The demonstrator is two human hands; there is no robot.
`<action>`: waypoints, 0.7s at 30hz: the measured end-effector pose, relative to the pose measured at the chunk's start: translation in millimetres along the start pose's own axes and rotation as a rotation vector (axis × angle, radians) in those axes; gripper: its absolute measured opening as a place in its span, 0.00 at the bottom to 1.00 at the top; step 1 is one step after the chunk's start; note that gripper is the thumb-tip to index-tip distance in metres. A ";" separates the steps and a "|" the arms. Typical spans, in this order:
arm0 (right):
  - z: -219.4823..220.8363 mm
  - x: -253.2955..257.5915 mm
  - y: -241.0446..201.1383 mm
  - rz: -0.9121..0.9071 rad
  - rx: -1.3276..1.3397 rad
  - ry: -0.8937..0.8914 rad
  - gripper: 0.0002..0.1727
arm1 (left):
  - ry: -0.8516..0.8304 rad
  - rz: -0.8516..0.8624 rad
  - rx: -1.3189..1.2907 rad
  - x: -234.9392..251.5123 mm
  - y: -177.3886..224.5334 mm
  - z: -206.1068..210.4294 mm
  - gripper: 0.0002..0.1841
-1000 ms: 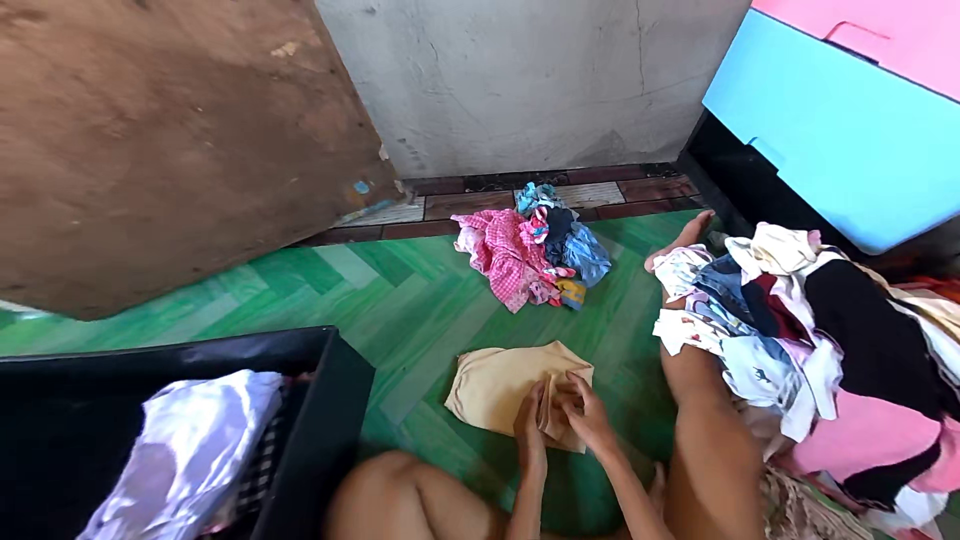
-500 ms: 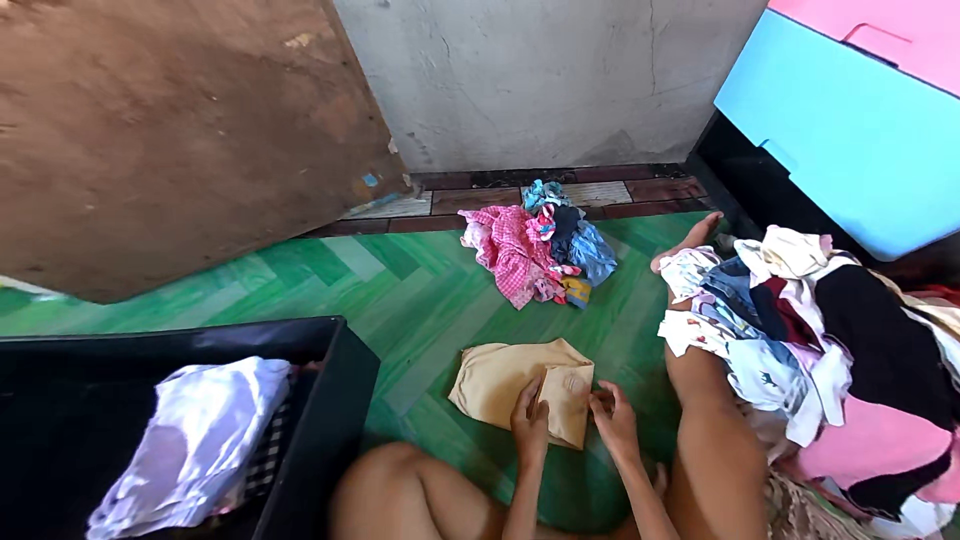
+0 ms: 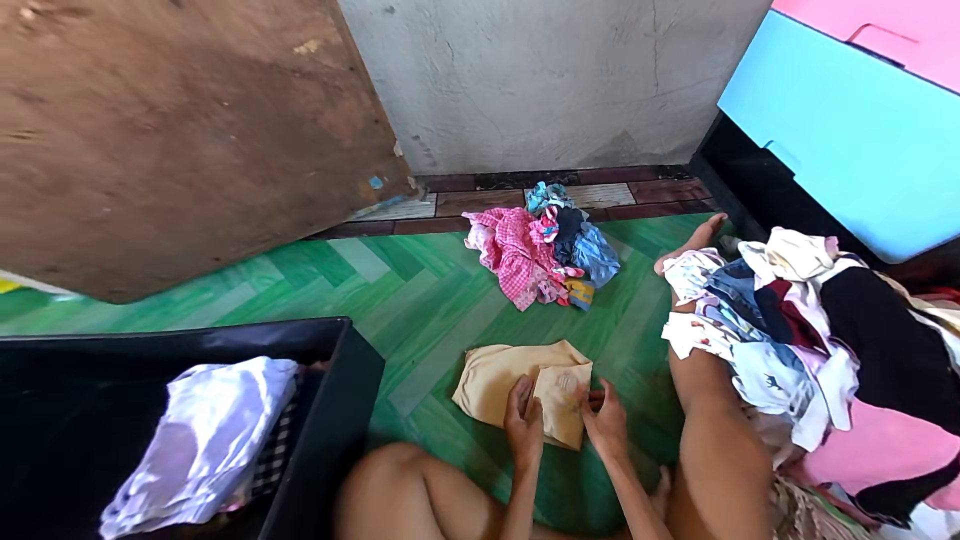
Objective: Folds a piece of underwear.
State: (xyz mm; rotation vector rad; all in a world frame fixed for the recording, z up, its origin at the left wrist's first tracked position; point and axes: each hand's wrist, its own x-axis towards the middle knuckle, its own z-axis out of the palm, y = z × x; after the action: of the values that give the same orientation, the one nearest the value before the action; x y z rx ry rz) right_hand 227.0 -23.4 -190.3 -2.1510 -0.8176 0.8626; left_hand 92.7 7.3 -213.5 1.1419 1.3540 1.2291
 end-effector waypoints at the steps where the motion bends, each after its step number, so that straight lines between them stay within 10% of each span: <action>1: 0.1 -0.4 0.3 -0.002 0.000 0.003 0.37 | 0.043 0.071 0.084 -2.6 -0.2 1.0 0.25; 4: -0.8 -0.3 1.4 -0.006 0.002 -0.001 0.38 | 0.042 0.360 0.297 -8.9 -0.2 7.9 0.19; 11: -0.1 -3.4 1.0 -0.107 -0.107 -0.005 0.33 | -0.536 0.587 0.692 -4.9 -29.0 29.4 0.24; 15: -2.3 -0.5 2.6 -0.167 -0.146 -0.068 0.23 | -0.482 0.621 0.979 -1.7 -36.1 23.5 0.28; 21: -13.5 1.1 -9.7 -0.031 -0.255 -0.171 0.38 | -0.402 0.644 1.008 10.5 -42.0 14.2 0.35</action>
State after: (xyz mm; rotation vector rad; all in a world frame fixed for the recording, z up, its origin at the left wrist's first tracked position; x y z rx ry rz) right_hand 235.0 -21.7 -175.8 -2.2977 -1.0954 0.9812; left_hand 103.8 16.7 -256.7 2.5219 1.3309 0.5853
